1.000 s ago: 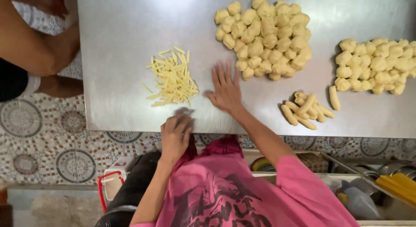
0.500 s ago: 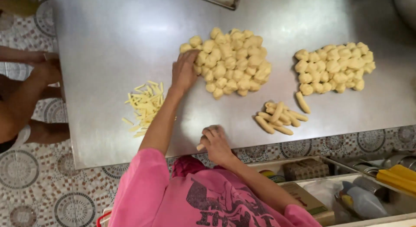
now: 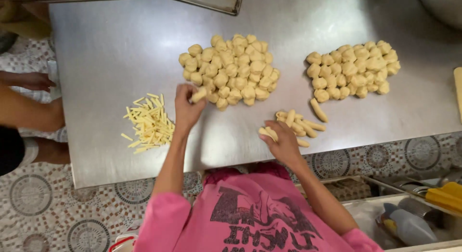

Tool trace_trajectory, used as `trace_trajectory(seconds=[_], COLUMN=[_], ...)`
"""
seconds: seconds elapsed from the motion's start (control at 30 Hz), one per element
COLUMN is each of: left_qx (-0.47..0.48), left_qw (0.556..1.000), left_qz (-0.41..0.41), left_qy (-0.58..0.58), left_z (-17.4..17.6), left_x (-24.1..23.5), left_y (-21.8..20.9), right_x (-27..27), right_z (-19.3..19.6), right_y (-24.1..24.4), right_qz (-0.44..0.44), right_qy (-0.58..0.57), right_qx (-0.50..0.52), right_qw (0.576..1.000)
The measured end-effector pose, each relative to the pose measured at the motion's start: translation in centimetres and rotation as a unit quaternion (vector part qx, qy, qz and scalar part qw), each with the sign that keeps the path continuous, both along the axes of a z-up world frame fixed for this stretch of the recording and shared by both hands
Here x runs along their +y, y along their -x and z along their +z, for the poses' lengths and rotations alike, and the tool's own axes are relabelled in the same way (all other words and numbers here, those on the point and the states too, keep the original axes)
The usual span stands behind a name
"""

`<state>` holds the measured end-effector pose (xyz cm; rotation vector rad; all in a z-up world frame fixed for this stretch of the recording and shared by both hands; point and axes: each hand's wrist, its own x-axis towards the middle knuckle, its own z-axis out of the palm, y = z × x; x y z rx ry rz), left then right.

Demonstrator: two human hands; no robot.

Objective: The person flattens small dough balls on a metal table, places shredded cheese on top, and rolls them into cylindrical shapes. They repeat this process for multiple dough pieces, arranging the finished rolls on the table.

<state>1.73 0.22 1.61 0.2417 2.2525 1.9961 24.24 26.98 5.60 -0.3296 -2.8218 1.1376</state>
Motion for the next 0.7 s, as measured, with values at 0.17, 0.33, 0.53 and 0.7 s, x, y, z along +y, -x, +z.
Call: trace_trajectory(seconds=[0.17, 0.33, 0.53, 0.7], left_qx=[-0.16, -0.183, 0.169, 0.197], left_qw=[0.965, 0.967, 0.873, 0.851], left_qz=[-0.033, 0.029, 0.009, -0.112], left_qy=[-0.204, -0.176, 0.457, 0.474], left_z=[2.9, -2.8, -6.5, -0.9], left_x=[-1.8, -4.6, -5.6, -6.5], left_y=[-11.6, -14.6, -15.6, -17.4], right_x=[-9.5, -13.5, -14.6, -14.0], right_z=[-0.9, -8.1, -9.4, -5.7], right_y=[5.1, 5.6, 4.5, 2.8], right_qz=[0.046, 0.01, 0.157, 0.221], right_qy=[0.276, 0.412, -0.221, -0.277], right_qx=[0.066, 0.049, 0.046, -0.007], right_qw=[0.958, 0.91, 0.962, 0.935])
